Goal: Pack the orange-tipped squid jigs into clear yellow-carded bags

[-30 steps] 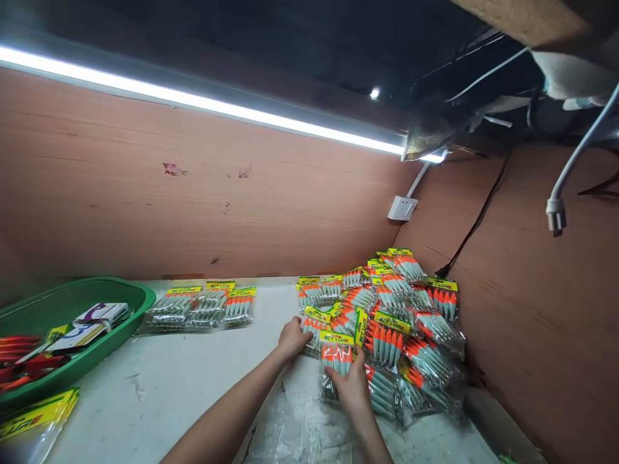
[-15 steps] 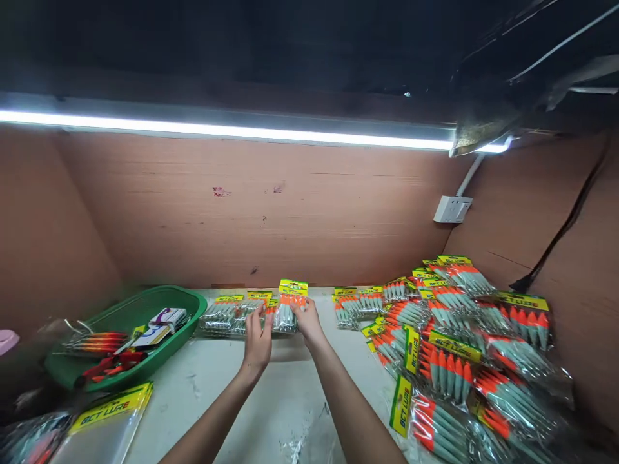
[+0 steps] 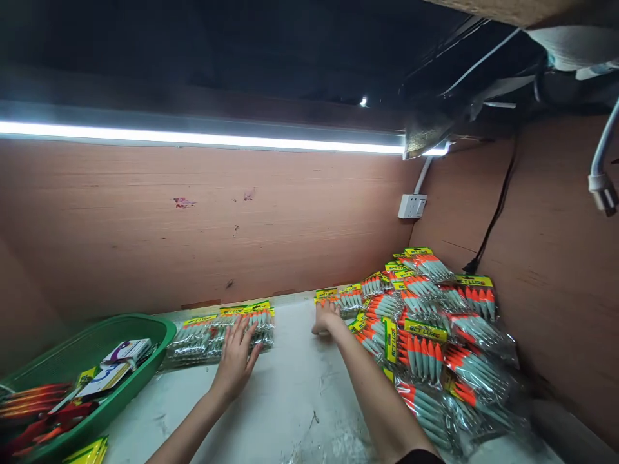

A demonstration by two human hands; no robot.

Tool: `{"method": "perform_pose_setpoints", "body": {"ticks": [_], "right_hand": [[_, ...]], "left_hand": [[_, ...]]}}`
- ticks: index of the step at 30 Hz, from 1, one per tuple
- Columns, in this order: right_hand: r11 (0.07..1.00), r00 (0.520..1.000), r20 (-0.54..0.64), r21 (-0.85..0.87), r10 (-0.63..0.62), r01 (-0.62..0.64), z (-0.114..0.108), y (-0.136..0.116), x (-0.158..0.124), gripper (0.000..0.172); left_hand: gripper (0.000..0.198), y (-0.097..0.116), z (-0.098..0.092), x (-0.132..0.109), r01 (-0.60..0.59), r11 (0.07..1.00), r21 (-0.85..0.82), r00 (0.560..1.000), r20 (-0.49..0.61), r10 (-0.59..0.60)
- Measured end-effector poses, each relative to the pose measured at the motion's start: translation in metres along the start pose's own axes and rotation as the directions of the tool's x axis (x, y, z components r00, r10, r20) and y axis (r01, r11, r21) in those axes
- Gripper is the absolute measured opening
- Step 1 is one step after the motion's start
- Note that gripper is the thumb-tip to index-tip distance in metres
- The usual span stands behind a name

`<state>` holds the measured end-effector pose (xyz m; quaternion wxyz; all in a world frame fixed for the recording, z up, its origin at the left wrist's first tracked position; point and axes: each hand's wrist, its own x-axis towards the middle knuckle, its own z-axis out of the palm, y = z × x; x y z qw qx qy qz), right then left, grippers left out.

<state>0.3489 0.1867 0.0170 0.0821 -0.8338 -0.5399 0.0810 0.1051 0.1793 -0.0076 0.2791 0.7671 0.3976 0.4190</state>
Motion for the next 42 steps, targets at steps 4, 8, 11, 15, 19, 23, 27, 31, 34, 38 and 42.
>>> {"method": "perform_pose_setpoints", "body": {"ticks": [4, 8, 11, 15, 19, 23, 27, 31, 34, 38, 42], "right_hand": [[0.992, 0.988, -0.090, 0.008, -0.127, 0.128, 0.000, 0.036, -0.010, 0.040], [0.963, 0.958, -0.173, 0.105, -0.229, 0.249, 0.009, 0.039, -0.028, 0.037], [0.906, 0.933, -0.218, 0.257, -0.284, 0.336, 0.016, 0.039, -0.050, 0.044], [0.776, 0.933, -0.282, 0.527, -0.225, 0.347, 0.021, 0.051, -0.074, 0.039], [0.596, 0.981, -0.193, 0.788, 0.001, 0.155, 0.030, 0.049, -0.085, 0.051], [0.382, 1.000, 0.015, 0.924, 0.002, -0.014, 0.044, 0.013, -0.105, 0.060], [0.285, 0.999, 0.024, 0.958, -0.027, -0.016, 0.049, -0.036, -0.122, 0.060], [0.349, 0.992, -0.080, 0.931, -0.098, 0.109, 0.053, -0.085, -0.132, 0.049], [0.467, 0.980, -0.095, 0.868, -0.177, 0.168, 0.064, -0.121, -0.145, 0.040], [0.604, 0.967, -0.015, 0.778, -0.254, 0.171, 0.089, -0.167, -0.160, 0.036], [0.652, 0.940, 0.067, 0.737, -0.335, 0.180, 0.114, -0.204, -0.165, 0.032]], "left_hand": [[0.024, 0.027, 0.046, 0.005, 0.167, 0.962, -0.217, 0.979, 0.150, -0.136], [0.029, 0.045, 0.107, 0.028, 0.517, 0.757, -0.399, 0.852, 0.325, -0.411], [0.030, 0.052, 0.131, 0.039, 0.675, 0.542, -0.500, 0.738, 0.461, -0.494], [0.029, 0.056, 0.132, 0.031, 0.740, 0.300, -0.602, 0.655, 0.544, -0.525], [0.025, 0.055, 0.112, 0.002, 0.662, 0.186, -0.726, 0.684, 0.484, -0.547], [0.025, 0.047, 0.075, -0.031, 0.556, 0.210, -0.804, 0.722, 0.342, -0.601], [0.042, 0.041, 0.029, -0.055, 0.454, 0.309, -0.835, 0.769, 0.192, -0.610], [0.055, 0.042, -0.009, -0.070, 0.401, 0.391, -0.829, 0.805, 0.115, -0.582], [0.059, 0.035, -0.033, -0.082, 0.382, 0.474, -0.793, 0.791, 0.015, -0.612], [0.050, 0.010, -0.071, -0.094, 0.453, 0.630, -0.631, 0.719, -0.160, -0.676], [0.039, -0.017, -0.106, -0.097, 0.623, 0.732, -0.275, 0.648, -0.342, -0.680]]}}
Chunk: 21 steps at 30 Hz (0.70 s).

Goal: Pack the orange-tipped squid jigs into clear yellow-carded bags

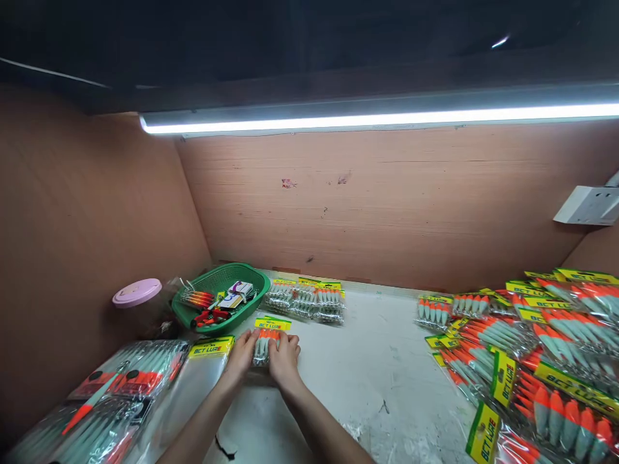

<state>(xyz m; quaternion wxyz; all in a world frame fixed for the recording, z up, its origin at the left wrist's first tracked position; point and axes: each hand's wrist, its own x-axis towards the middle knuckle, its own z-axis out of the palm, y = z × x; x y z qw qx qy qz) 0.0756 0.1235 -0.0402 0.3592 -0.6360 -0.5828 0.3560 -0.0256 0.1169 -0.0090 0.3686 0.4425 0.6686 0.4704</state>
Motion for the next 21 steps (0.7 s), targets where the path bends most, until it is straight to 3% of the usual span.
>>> {"method": "perform_pose_setpoints", "body": {"ticks": [2, 4, 6, 8, 11, 13, 16, 18, 21], "right_hand": [[1.000, 0.999, 0.034, -0.017, -0.004, 0.004, 0.014, -0.002, 0.003, 0.033], [0.999, 0.998, 0.056, -0.018, -0.026, 0.027, 0.020, -0.003, 0.002, 0.032], [0.997, 0.996, 0.064, -0.022, -0.067, 0.068, 0.015, -0.002, -0.001, 0.030], [0.992, 0.993, 0.051, -0.053, -0.110, 0.113, -0.003, 0.002, -0.003, 0.029], [0.974, 0.989, -0.025, -0.175, -0.149, 0.142, -0.063, 0.019, 0.000, 0.028], [0.946, 0.981, -0.126, -0.306, -0.149, 0.104, -0.123, 0.036, 0.007, 0.029], [0.861, 0.943, -0.313, -0.504, -0.115, -0.062, -0.220, 0.068, 0.022, 0.031], [0.784, 0.916, -0.387, -0.598, -0.101, -0.166, -0.271, 0.088, 0.032, 0.034], [0.663, 0.895, -0.435, -0.700, -0.102, -0.265, -0.311, 0.108, 0.045, 0.037]], "left_hand": [[0.042, -0.003, -0.007, 0.007, -0.031, 0.975, 0.218, 0.998, -0.045, 0.041], [0.046, -0.004, -0.006, 0.007, -0.075, 0.911, 0.406, 0.996, -0.013, 0.087], [0.047, -0.003, -0.002, 0.004, -0.142, 0.821, 0.553, 0.990, 0.061, 0.131], [0.051, -0.002, 0.001, 0.002, -0.226, 0.719, 0.657, 0.974, 0.142, 0.177], [0.056, 0.004, 0.002, 0.008, -0.340, 0.585, 0.737, 0.940, 0.255, 0.225], [0.055, 0.008, 0.002, 0.013, -0.377, 0.527, 0.762, 0.926, 0.293, 0.239], [0.054, 0.014, 0.008, 0.010, -0.390, 0.400, 0.830, 0.904, 0.260, 0.340], [0.055, 0.016, 0.021, -0.001, -0.437, 0.284, 0.853, 0.837, 0.270, 0.476], [0.053, 0.012, 0.048, -0.024, -0.646, 0.183, 0.741, 0.654, 0.414, 0.634]]}}
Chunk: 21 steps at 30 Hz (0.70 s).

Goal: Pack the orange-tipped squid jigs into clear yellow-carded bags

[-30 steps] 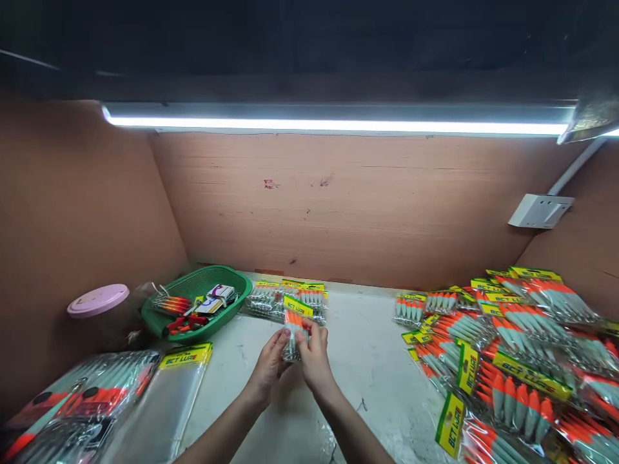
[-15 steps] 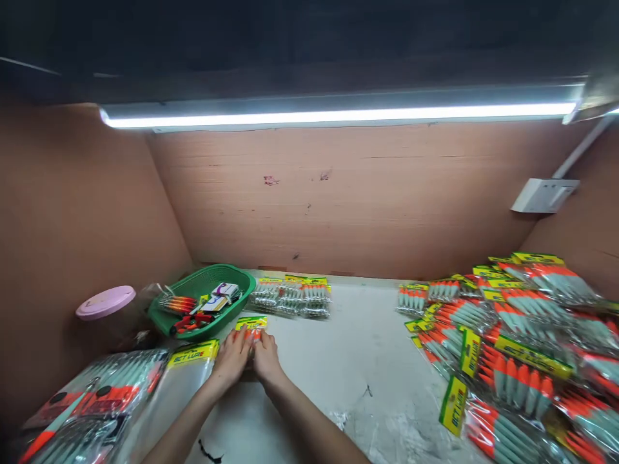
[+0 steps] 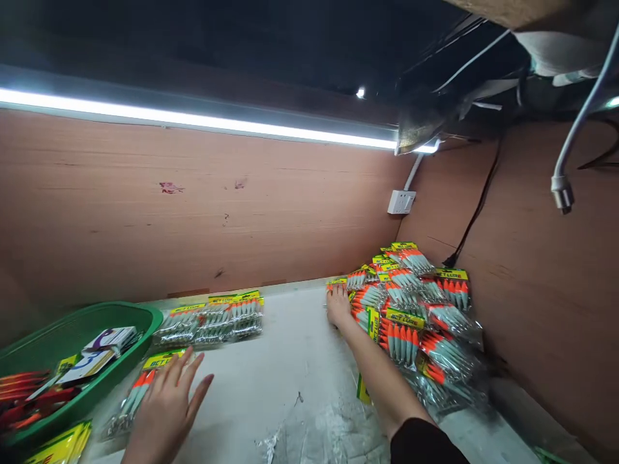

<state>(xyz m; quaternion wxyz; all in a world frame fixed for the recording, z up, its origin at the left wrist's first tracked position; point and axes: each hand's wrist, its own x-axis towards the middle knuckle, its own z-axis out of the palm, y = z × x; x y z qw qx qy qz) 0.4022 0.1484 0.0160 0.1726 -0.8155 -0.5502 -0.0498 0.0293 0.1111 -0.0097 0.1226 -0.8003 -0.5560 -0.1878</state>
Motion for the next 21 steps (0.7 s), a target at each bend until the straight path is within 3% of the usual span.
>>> {"method": "perform_pose_setpoints", "body": {"ticks": [3, 6, 8, 11, 13, 15, 17, 18, 19, 21], "right_hand": [[0.988, 0.998, -0.039, -0.146, 0.044, -0.049, 0.005, 0.010, 0.014, 0.036], [0.962, 0.992, -0.078, -0.248, 0.101, -0.118, 0.005, 0.014, 0.025, 0.035], [0.946, 0.989, -0.092, -0.292, 0.118, -0.140, -0.002, 0.020, 0.032, 0.035], [0.937, 0.992, -0.095, -0.330, 0.086, -0.113, -0.023, 0.025, 0.038, 0.032], [0.940, 0.995, -0.095, -0.335, 0.032, -0.062, -0.041, 0.017, 0.033, 0.028], [0.948, 0.994, -0.094, -0.319, -0.055, 0.023, -0.055, -0.003, 0.016, 0.025], [0.948, 0.980, -0.087, -0.280, -0.181, 0.151, -0.061, -0.033, -0.015, 0.029], [0.940, 0.964, -0.079, -0.255, -0.255, 0.228, -0.061, -0.049, -0.035, 0.035], [0.924, 0.940, -0.070, -0.222, -0.334, 0.312, -0.058, -0.066, -0.056, 0.042], [0.854, 0.853, -0.085, -0.128, -0.515, 0.504, -0.049, -0.099, -0.099, 0.052]], "left_hand": [[0.044, 0.026, 0.015, -0.009, -0.287, 0.946, -0.150, 0.957, -0.089, 0.276], [0.036, 0.033, 0.024, -0.016, -0.415, 0.866, -0.281, 0.910, -0.143, 0.389], [0.032, 0.034, 0.022, -0.018, -0.360, 0.828, -0.430, 0.931, -0.101, 0.352], [0.032, 0.042, 0.010, -0.019, -0.076, 0.688, -0.722, 0.977, 0.085, 0.196], [0.038, 0.053, 0.002, -0.018, 0.200, 0.478, -0.855, 0.957, 0.276, 0.093], [0.046, 0.067, -0.006, -0.016, 0.464, 0.185, -0.866, 0.873, 0.482, 0.066], [0.057, 0.079, -0.014, -0.013, 0.631, -0.133, -0.764, 0.776, 0.624, 0.095], [0.063, 0.083, -0.019, -0.011, 0.660, -0.281, -0.697, 0.743, 0.661, 0.104], [0.068, 0.085, -0.025, -0.008, 0.639, -0.423, -0.643, 0.739, 0.666, 0.103], [0.070, 0.083, -0.037, -0.004, 0.543, -0.614, -0.573, 0.768, 0.635, 0.086]]}}
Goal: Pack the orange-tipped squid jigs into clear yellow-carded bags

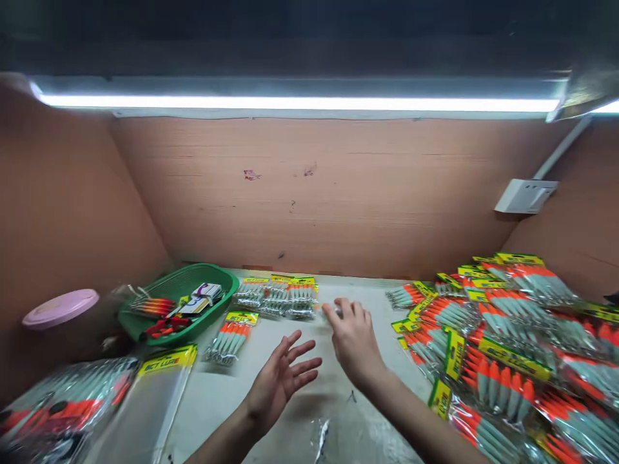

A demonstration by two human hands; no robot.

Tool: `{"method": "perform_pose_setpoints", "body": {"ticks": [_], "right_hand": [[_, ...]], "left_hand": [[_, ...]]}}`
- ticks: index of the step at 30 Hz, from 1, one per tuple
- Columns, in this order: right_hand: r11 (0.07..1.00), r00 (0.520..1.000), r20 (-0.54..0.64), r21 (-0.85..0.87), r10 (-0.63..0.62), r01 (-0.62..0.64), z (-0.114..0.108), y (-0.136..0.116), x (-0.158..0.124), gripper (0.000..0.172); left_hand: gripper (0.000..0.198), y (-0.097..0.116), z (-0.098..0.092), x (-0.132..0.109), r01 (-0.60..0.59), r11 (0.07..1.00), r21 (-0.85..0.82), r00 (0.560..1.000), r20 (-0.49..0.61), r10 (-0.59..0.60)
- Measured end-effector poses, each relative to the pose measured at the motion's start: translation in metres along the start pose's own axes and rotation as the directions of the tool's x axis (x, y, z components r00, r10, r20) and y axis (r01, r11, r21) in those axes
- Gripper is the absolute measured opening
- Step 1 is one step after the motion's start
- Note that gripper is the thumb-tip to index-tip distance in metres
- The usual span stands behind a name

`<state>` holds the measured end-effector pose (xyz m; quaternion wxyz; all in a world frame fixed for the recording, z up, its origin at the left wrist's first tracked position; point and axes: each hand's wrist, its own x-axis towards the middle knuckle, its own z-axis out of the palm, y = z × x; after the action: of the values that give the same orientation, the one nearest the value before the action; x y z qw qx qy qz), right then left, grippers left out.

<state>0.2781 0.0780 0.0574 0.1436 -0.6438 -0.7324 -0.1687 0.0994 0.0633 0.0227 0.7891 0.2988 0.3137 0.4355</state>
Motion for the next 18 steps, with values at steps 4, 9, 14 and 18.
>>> {"method": "perform_pose_setpoints", "body": {"ticks": [4, 9, 14, 18], "right_hand": [[0.919, 0.923, -0.277, 0.215, -0.268, 0.331, 0.011, -0.095, -0.014, 0.057], [0.874, 0.963, 0.005, 0.421, -0.269, 0.242, 0.035, -0.196, 0.029, 0.057], [0.864, 0.962, 0.124, 0.479, -0.241, 0.155, 0.063, -0.248, 0.048, 0.057], [0.851, 0.956, 0.122, 0.495, -0.266, 0.174, 0.060, -0.228, 0.036, 0.073]], "left_hand": [[0.056, 0.025, -0.016, -0.018, -0.186, 0.983, 0.002, 0.980, -0.078, 0.185], [0.051, 0.039, -0.079, -0.045, -0.360, 0.875, 0.325, 0.658, -0.576, 0.484], [0.046, 0.048, -0.108, -0.052, -0.261, 0.816, 0.516, 0.577, -0.594, 0.561], [0.053, 0.054, -0.102, -0.049, -0.180, 0.774, 0.608, 0.627, -0.535, 0.566]]}}
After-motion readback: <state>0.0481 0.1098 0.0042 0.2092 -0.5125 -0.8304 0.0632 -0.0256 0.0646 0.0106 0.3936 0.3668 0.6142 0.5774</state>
